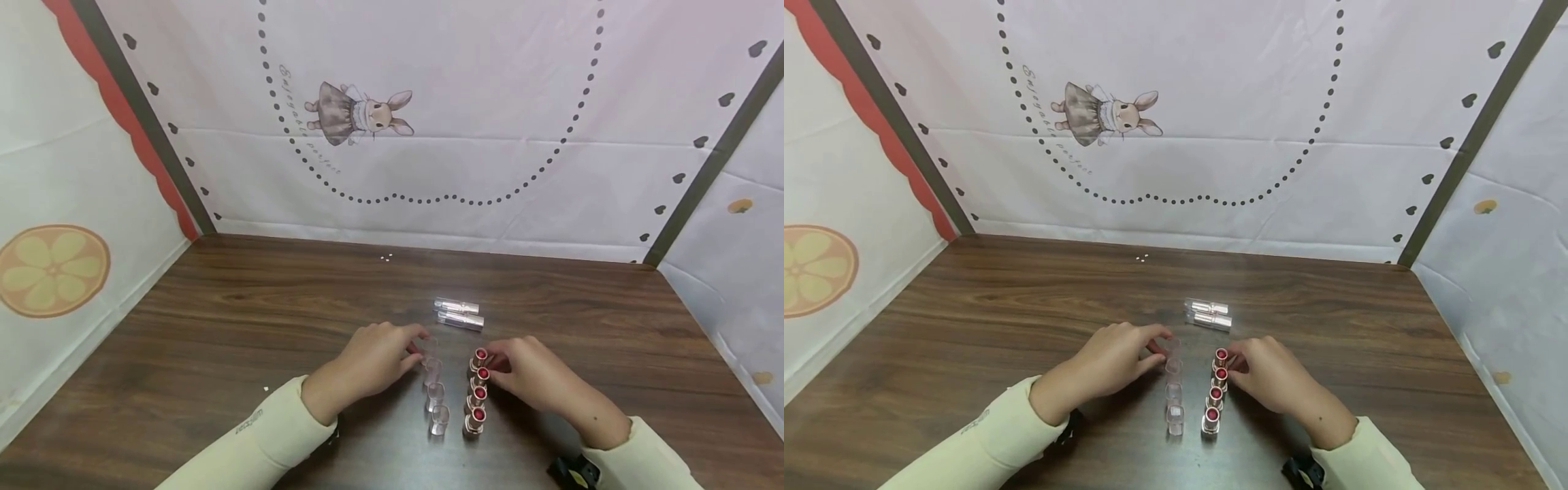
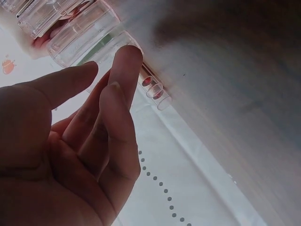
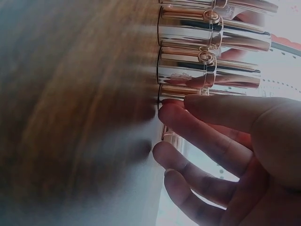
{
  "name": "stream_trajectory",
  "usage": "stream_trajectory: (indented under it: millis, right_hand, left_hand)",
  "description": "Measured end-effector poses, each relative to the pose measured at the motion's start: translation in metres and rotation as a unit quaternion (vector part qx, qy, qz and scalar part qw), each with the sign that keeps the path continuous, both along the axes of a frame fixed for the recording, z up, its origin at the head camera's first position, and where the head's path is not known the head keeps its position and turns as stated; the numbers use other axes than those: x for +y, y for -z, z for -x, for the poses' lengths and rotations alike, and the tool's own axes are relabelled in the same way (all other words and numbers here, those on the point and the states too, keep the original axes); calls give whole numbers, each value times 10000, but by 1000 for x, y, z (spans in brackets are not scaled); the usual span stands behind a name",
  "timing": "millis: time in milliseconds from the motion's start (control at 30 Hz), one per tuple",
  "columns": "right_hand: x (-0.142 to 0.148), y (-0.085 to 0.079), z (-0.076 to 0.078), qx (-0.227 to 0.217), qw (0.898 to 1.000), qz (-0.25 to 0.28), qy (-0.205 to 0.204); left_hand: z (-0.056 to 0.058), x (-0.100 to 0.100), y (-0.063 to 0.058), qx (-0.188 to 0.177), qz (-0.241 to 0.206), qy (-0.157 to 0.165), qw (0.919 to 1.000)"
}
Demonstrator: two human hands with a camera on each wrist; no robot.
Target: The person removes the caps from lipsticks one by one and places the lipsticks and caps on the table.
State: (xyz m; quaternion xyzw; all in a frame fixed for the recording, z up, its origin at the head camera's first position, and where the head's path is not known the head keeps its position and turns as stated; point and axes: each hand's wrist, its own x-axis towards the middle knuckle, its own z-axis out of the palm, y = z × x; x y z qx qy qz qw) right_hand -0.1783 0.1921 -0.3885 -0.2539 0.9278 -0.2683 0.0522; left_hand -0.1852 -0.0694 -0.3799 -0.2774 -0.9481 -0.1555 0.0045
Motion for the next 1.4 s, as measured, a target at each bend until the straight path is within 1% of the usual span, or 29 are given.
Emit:
stream_trajectory:
  millis: [133,467,600,667,733,867,1000,1100,1200,1267,1400]
  right_hand:
    - [2,-2,1,46,10000,-27,-41]
    - [6,-8,1,6,9999,-136,-49]
    - [9,-12,1,101,9997,-205,46]
    - [9,-15,2,220,9993,-246,160]
    - [9,-18,3,430,9980,-317,324]
    - [7,-23,12,1012,9919,-522,570]
    - [5,-25,24,1575,9823,-831,582]
    - [0,-22,34,1854,9752,-1121,460]
    - [-9,-16,43,1990,9704,-1346,252]
    - [-15,-12,47,1992,9695,-1420,130]
    - [-23,-6,50,1961,9697,-1454,110]
  left_hand:
    - [1,2,0,41,-49,50,10000]
    - [4,7,-1,124,-78,135,9998]
    - [5,9,-2,142,-69,143,9998]
    - [6,10,-2,158,-43,128,9998]
    - [6,11,-2,168,-7,108,9998]
    - [7,13,-2,234,64,82,9997]
    - [8,14,-1,297,68,68,9995]
    - [7,12,-1,329,71,55,9994]
    - [4,7,0,302,118,-20,9995]
    - [2,3,1,260,156,-111,9995]
    - [-1,-1,2,178,142,-118,9997]
